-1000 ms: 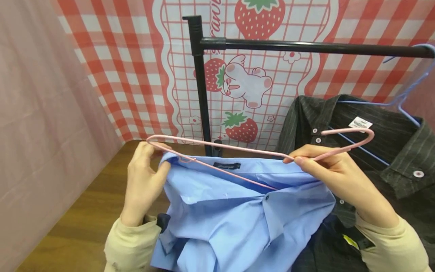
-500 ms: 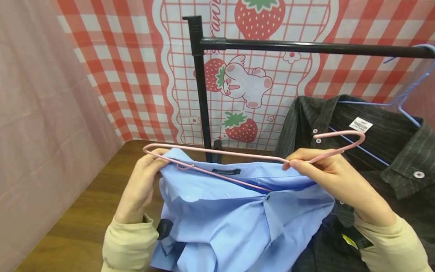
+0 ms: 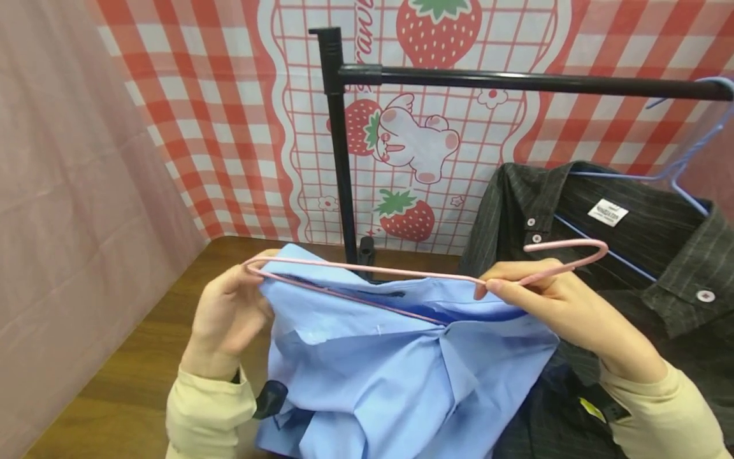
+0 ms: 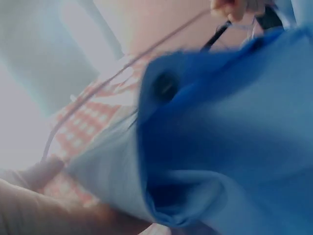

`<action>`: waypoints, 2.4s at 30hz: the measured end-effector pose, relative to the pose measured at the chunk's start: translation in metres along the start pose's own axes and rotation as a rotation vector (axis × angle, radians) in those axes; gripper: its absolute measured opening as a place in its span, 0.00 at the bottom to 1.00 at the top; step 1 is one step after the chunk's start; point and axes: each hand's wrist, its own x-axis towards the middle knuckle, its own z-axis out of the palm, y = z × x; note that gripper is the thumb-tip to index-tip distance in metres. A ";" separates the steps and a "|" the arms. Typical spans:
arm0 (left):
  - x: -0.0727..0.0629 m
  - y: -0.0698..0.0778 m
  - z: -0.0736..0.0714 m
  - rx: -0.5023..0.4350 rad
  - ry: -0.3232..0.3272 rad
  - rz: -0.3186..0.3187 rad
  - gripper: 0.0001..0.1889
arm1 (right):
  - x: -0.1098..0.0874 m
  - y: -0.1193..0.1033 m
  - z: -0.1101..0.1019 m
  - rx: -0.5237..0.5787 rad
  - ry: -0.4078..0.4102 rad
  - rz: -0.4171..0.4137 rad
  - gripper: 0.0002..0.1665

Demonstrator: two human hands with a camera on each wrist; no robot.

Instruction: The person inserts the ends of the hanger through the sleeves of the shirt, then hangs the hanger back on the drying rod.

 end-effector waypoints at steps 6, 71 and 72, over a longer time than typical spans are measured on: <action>-0.002 0.005 -0.002 0.144 -0.147 -0.078 0.33 | -0.003 0.003 0.002 0.005 -0.008 -0.014 0.15; -0.016 0.013 0.024 1.744 0.389 0.462 0.23 | 0.007 0.015 0.016 -0.259 0.255 -0.023 0.11; -0.016 0.012 0.025 1.740 0.414 0.476 0.23 | 0.007 0.015 0.016 -0.260 0.261 -0.032 0.11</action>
